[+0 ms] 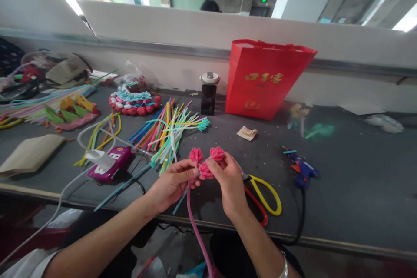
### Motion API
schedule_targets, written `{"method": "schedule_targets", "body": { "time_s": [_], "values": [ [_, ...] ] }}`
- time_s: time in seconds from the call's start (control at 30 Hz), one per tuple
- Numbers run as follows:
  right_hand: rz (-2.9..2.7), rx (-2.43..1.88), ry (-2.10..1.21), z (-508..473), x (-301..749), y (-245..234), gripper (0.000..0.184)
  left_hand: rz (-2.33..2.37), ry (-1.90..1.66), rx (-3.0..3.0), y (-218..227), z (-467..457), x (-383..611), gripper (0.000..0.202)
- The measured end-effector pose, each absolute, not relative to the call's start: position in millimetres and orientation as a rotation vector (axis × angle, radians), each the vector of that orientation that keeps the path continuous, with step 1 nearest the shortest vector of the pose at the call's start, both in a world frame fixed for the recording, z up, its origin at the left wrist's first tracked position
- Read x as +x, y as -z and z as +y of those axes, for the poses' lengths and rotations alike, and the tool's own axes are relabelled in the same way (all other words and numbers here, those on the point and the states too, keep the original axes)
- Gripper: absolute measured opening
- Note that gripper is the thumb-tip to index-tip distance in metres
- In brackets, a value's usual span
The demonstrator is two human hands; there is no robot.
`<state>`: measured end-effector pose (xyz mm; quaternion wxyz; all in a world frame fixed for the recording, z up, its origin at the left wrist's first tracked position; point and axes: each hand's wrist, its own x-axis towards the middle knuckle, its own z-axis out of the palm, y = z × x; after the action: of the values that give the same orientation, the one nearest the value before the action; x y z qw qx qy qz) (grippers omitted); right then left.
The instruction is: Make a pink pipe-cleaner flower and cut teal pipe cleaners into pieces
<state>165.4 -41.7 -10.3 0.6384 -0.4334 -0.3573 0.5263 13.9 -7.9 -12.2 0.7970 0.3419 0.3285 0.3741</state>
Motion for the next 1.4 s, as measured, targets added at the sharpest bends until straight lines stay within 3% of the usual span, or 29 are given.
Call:
{"method": "schedule_targets", "body": {
  "time_s": [0.13, 0.3, 0.4, 0.67, 0.97, 1.13, 1.4],
  "values": [
    [-0.824, -1.015, -1.182, -40, 164, 15, 0.035, 0.724, -0.782, 0.775, 14, -10, 14, 0.029],
    [-0.802, -1.086, -1.121, -37, 171, 14, 0.052, 0.625, -0.507, 0.992, 13, -9, 9, 0.027],
    [-0.795, -1.090, -1.099, -37, 175, 12, 0.049, 0.627, -0.526, 0.973, 12, -8, 7, 0.029],
    [-0.911, -1.304, -1.197, -42, 165, 13, 0.046, 0.747, -0.978, 0.826, 10, -3, 11, 0.024],
    [-1.285, -1.229, -1.366, -46, 158, 9, 0.037, 0.682, -0.981, 0.814, 13, -8, 15, 0.026],
    [-1.355, -1.175, -1.497, -45, 163, 2, 0.023, 0.666, -0.898, 0.798, 5, -10, 13, 0.028],
    [-1.336, -1.167, -1.342, -46, 153, 13, 0.032, 0.694, -1.008, 0.684, 8, -12, 18, 0.027]
  ]
}}
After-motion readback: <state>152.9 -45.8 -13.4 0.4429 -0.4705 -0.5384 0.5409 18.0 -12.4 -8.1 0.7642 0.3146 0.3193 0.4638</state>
